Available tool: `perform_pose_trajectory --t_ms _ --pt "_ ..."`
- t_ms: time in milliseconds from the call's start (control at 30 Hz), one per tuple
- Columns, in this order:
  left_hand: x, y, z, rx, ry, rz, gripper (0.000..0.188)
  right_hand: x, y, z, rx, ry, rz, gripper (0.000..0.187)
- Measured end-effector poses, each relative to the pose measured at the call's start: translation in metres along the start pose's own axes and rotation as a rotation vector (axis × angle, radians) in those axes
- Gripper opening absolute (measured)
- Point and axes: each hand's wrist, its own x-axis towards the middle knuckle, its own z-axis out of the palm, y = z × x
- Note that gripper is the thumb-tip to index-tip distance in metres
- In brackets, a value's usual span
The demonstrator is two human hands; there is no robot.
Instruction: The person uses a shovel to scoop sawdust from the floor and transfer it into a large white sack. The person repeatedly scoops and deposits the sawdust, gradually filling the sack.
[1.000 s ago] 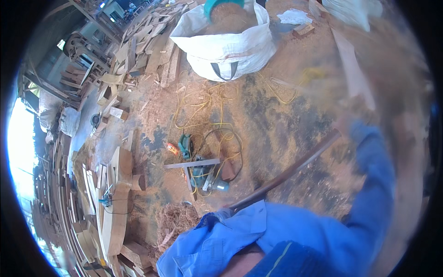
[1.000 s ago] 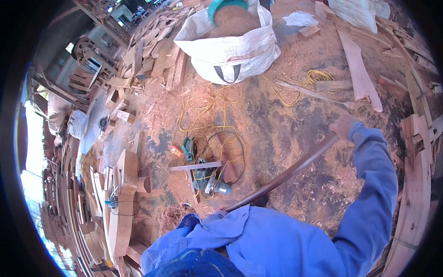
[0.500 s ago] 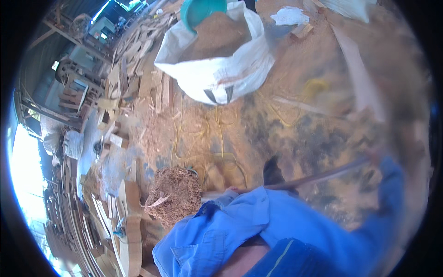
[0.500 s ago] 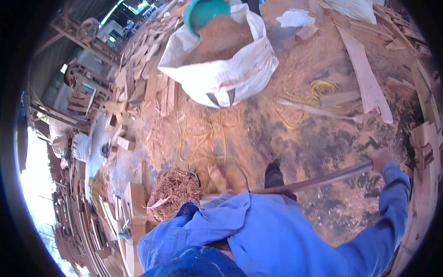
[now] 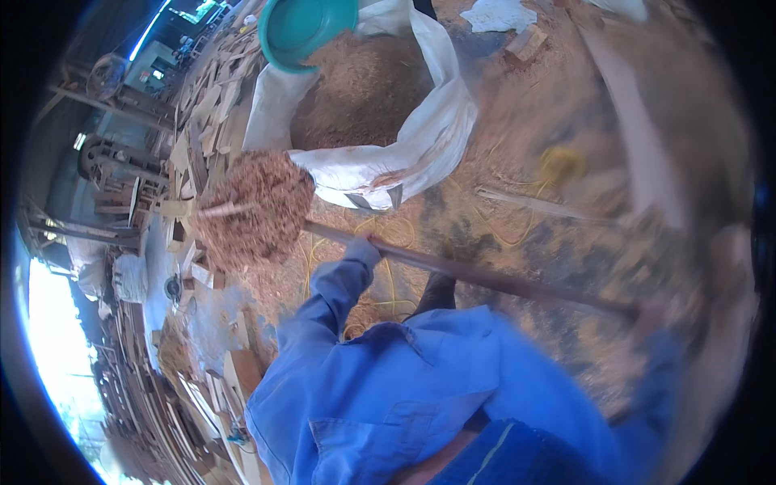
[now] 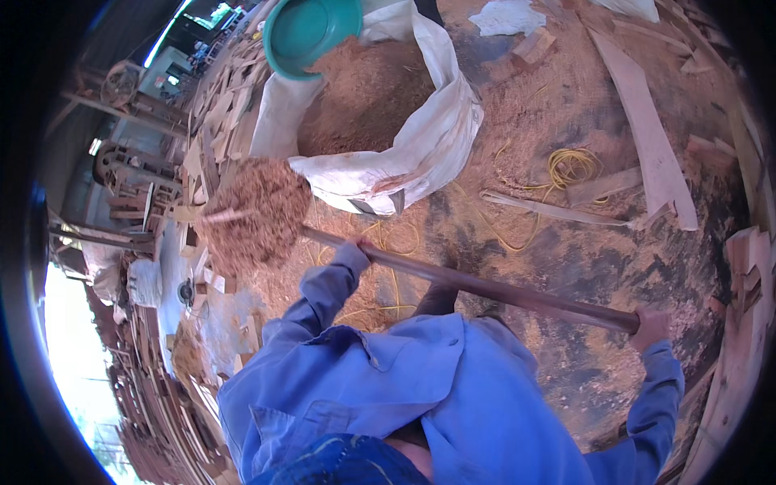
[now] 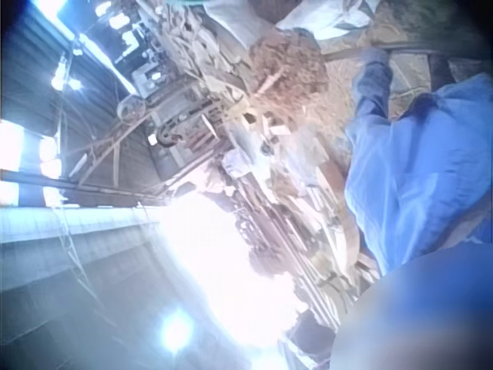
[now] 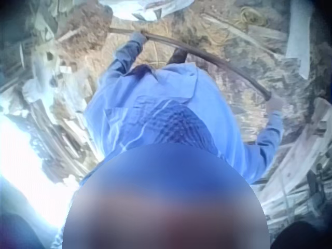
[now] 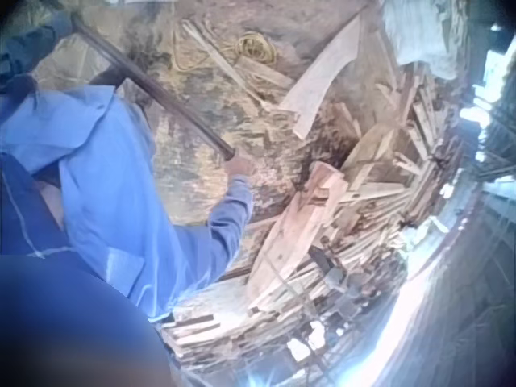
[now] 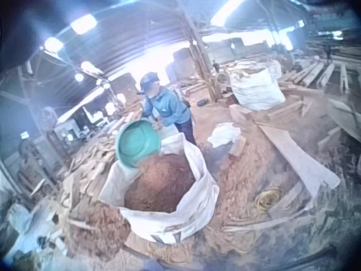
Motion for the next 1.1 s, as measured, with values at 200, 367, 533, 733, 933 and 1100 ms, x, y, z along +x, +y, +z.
perform_pose_trajectory --t_ms 200,367,533,733,933,1100 --pt "0.175 0.018 -0.057 -1.257 0.286 -0.635 0.01 0.036 -0.103 0.041 -0.063 -0.211 0.107 0.034" --pt "0.226 0.037 -0.057 -1.051 0.129 -0.648 0.015 0.054 -0.171 0.092 0.321 -0.341 0.362 0.034" --pt "0.239 0.059 -0.033 -0.838 -0.131 -0.568 0.023 0.066 -0.208 0.097 0.351 -0.445 0.312 0.036" --pt "0.243 0.112 -0.039 -1.166 0.03 -0.585 0.021 0.112 -0.215 0.086 0.418 -0.433 0.237 0.042" --pt "0.169 0.151 -0.072 -1.22 0.194 -0.453 0.024 0.164 -0.159 0.129 0.368 -0.377 0.104 0.041" --pt "0.075 0.153 -0.04 -1.24 0.449 -0.45 0.023 0.195 -0.085 0.134 0.319 -0.297 -0.084 0.032"
